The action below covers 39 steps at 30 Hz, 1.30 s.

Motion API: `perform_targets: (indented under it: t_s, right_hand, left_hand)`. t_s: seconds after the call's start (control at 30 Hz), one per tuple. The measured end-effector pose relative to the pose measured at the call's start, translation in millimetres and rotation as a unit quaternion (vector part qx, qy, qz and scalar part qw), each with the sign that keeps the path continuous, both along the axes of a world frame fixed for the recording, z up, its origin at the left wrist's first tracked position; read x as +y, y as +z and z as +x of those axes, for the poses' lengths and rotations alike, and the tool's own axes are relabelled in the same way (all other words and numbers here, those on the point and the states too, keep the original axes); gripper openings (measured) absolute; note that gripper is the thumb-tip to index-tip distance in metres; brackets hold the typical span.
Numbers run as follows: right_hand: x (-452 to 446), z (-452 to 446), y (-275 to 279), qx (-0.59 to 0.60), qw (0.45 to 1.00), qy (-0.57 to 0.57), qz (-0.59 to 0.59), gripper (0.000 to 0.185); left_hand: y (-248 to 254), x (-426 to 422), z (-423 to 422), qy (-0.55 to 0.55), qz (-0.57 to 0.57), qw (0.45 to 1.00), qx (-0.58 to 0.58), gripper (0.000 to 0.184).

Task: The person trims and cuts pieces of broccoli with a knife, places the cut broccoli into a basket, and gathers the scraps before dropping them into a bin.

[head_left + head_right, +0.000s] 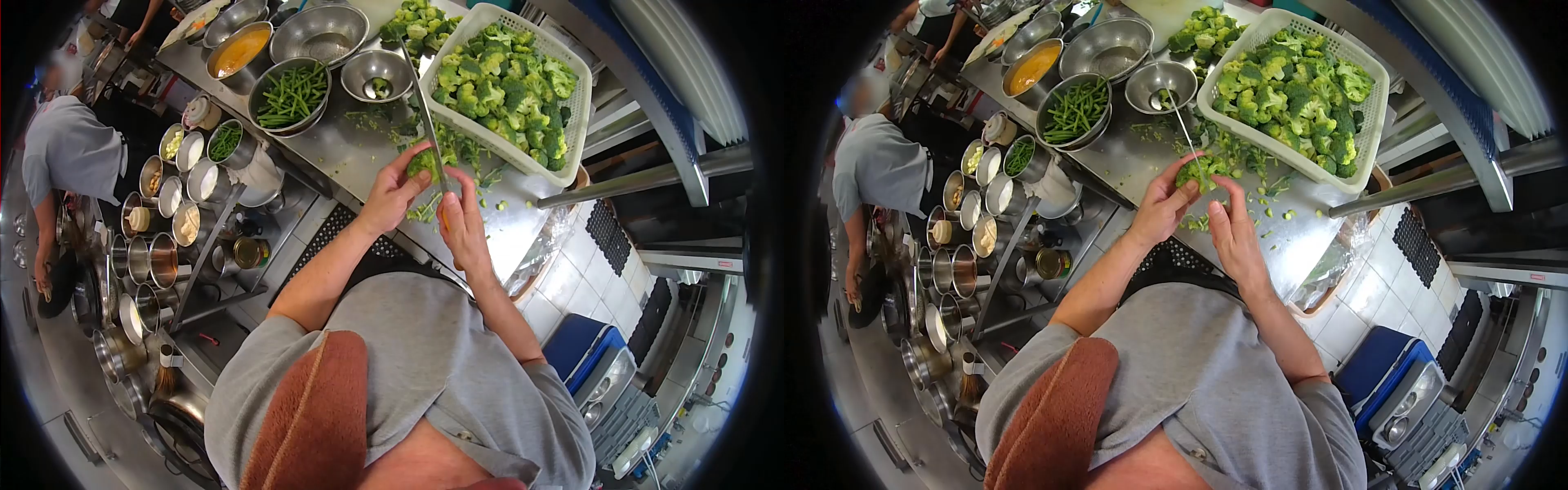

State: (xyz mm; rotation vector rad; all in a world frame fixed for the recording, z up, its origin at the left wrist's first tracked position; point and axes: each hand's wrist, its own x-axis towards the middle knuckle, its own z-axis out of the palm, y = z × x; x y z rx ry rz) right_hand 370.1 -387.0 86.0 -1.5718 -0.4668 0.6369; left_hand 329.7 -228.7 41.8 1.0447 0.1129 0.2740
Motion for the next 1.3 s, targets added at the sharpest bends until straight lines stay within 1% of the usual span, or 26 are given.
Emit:
perform_targets:
  t_s: [0.07,0.17,0.3,0.37,0.57,0.63,0.73,0.8,0.83,0.9,0.93,0.97,1.0,1.03,1.07,1.1,1.13,1.17,1.27,1.3]
  right_hand:
    - [2.4,0.9,-0.3,-0.002,1.0,0.002,0.0,0.041]
    - [5.8,2.4,0.0,-0.005,1.0,0.001,0.004,0.04]
    - [12.4,5.4,0.2,-0.004,1.0,0.007,0.02,0.039]
    - [14.0,5.3,1.4,-0.008,1.0,0.003,0.022,0.039]
    - [23.7,8.7,4.2,-0.027,0.999,-0.016,0.016,0.037]
    - [24.9,8.9,3.1,-0.032,0.999,-0.025,0.016,0.037]
    - [19.4,10.3,2.8,-0.011,1.0,-0.018,0.015,0.036]
    - [15.9,13.5,0.4,0.05,0.997,0.004,0.062,0.036]
    - [13.9,15.3,1.8,0.05,0.997,0.006,0.063,0.036]
    - [9.4,19.4,6.2,0.087,0.993,0.025,0.074,0.037]
    - [7.8,21.0,6.2,0.087,0.993,0.024,0.075,0.037]
    - [6.1,22.7,6.1,0.099,0.991,0.033,0.081,0.041]
    - [4.0,24.4,6.0,0.111,0.989,0.044,0.086,0.046]
    - [-1.3,24.4,6.5,0.112,0.989,0.045,0.09,0.046]
    - [-5.5,23.0,7.6,0.119,0.991,0.015,0.064,0.05]
    - [-0.3,24.9,8.8,0.121,0.992,-0.002,0.047,0.054]
    - [1.9,27.6,3.5,0.098,0.994,-0.016,0.045,0.056]
    - [0.8,28.8,-5.6,0.078,0.995,-0.028,0.045,0.059]
    - [-1.0,30.1,-4.2,0.13,0.986,-0.013,0.099,0.055]
    - [-2.1,30.8,-3.5,0.147,0.982,-0.025,0.112,0.053]
  left_hand:
    - [-0.4,0.0,-0.4,-0.014,-0.049,0.999,-0.008,0.05]
    - [1.6,3.4,-0.3,-0.037,-0.069,0.997,-0.02,0.052]
    - [2.8,6.7,0.6,-0.039,-0.085,0.995,-0.027,0.052]
    - [9.4,6.3,0.6,-0.034,-0.109,0.992,-0.05,0.05]
    - [4.1,13.0,1.7,-0.057,-0.096,0.993,-0.047,0.051]
    - [7.2,9.9,0.3,-0.047,-0.095,0.993,-0.047,0.049]
    - [8.4,8.9,1.5,-0.04,-0.09,0.994,-0.045,0.048]
    - [8.4,10.6,1.8,-0.039,-0.084,0.995,-0.044,0.048]
    - [8.4,11.9,1.6,-0.053,-0.09,0.994,-0.042,0.048]
    - [8.0,14.6,1.3,-0.068,-0.095,0.992,-0.039,0.048]
    - [6.3,15.5,1.7,-0.085,-0.125,0.987,-0.047,0.048]
    - [3.9,15.6,3.0,-0.103,-0.154,0.981,-0.054,0.049]
    - [0.1,13.4,5.3,-0.105,-0.153,0.981,-0.054,0.049]
    - [-5.3,10.0,7.9,-0.118,-0.171,0.975,-0.073,0.051]
    - [-9.5,13.1,8.6,-0.124,-0.181,0.971,-0.093,0.053]
    - [-15.4,12.7,6.5,-0.118,-0.192,0.973,-0.058,0.054]
    - [-20.1,10.5,4.1,-0.104,-0.196,0.975,-0.026,0.056]
    - [-21.5,9.9,5.9,-0.116,-0.214,0.969,-0.048,0.056]
    - [-24.0,8.0,11.7,-0.165,-0.266,0.943,-0.111,0.056]
    - [-24.5,8.3,11.4,-0.158,-0.256,0.947,-0.114,0.056]
